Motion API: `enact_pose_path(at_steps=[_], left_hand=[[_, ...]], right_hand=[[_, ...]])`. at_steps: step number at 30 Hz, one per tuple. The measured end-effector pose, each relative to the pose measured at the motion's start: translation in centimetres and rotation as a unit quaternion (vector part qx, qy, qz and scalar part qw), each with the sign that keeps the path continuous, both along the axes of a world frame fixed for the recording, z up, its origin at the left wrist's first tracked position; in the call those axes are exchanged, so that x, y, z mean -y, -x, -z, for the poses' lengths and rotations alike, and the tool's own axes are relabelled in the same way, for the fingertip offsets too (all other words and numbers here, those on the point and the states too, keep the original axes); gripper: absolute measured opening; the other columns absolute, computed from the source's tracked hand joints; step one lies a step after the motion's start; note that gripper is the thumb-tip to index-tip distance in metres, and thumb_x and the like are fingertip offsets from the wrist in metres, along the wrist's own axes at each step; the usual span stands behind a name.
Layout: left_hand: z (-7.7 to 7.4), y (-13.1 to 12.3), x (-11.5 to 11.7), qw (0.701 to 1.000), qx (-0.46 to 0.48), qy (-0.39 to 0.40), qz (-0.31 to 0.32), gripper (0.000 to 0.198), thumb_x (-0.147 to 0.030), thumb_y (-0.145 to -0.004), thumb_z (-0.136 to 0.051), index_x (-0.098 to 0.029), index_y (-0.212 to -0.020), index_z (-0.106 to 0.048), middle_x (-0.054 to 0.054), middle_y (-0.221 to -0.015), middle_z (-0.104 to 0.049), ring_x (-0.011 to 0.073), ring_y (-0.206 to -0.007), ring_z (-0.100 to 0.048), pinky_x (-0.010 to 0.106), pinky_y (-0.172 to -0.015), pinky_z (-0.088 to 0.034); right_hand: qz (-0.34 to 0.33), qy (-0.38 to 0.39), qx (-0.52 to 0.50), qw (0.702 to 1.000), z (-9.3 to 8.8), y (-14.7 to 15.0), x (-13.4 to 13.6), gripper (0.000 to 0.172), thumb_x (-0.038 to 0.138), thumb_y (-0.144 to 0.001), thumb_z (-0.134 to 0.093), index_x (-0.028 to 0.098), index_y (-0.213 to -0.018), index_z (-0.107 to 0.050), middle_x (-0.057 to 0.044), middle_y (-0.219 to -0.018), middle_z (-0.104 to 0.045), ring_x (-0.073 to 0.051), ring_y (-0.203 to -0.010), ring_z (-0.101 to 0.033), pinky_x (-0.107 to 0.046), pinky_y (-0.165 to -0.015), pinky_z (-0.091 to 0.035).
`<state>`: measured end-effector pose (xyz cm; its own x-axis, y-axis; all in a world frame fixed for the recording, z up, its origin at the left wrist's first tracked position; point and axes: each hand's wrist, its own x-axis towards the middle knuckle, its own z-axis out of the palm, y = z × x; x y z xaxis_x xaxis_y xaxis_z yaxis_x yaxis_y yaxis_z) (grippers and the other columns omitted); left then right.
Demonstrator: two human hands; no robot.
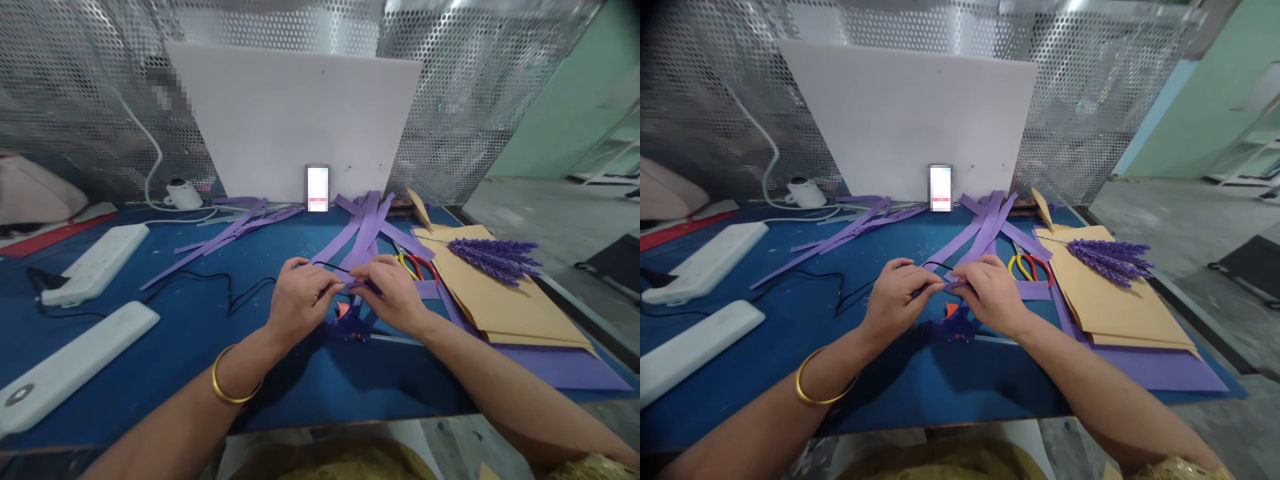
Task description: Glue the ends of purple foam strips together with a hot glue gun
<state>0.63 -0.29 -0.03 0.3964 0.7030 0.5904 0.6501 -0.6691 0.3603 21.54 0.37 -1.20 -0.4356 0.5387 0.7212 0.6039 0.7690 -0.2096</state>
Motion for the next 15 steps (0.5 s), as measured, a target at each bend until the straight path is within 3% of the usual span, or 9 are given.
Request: enact_pose_path(at_steps=[8,15], left_hand=[[0.1,0.4,-0.8,0.999,0.028,0.025,0.008,0.021,-0.034,-0.093,-0.06,-0.023,-0.08,-0.072,-0.001,-0.08,-0.078,0.0163,-0.072,-0.068,0.037,-0.091,-0.04],[-0.1,0.6,-1.0,0.997,0.044,0.037,-0.055,0.02,-0.035,-0.092,-0.059,-0.025,-0.084,-0.074,0.0,-0.082,-0.078,0.0196,-0.077,-0.067,0.037,-0.091,-0.042]], right_hand=[[0.033,-0.015,-0.001,0.999,-0.5,-0.7,-0.5,0.009,0.022,-0.092,-0.062,0.023,-0.101,-0.063,-0.002,-0.082,-0.075,-0.022,-0.077,-0.07,-0.04,-0.083,-0.049],[0.081,-0.008,-0.022,0.996,-0.8,-1.2,-1.0,0.009,0.023,-0.091,-0.063,0.023,-0.1,-0.062,-0.002,-0.08,-0.075,-0.022,-0.076,-0.07,-0.041,-0.084,-0.049]])
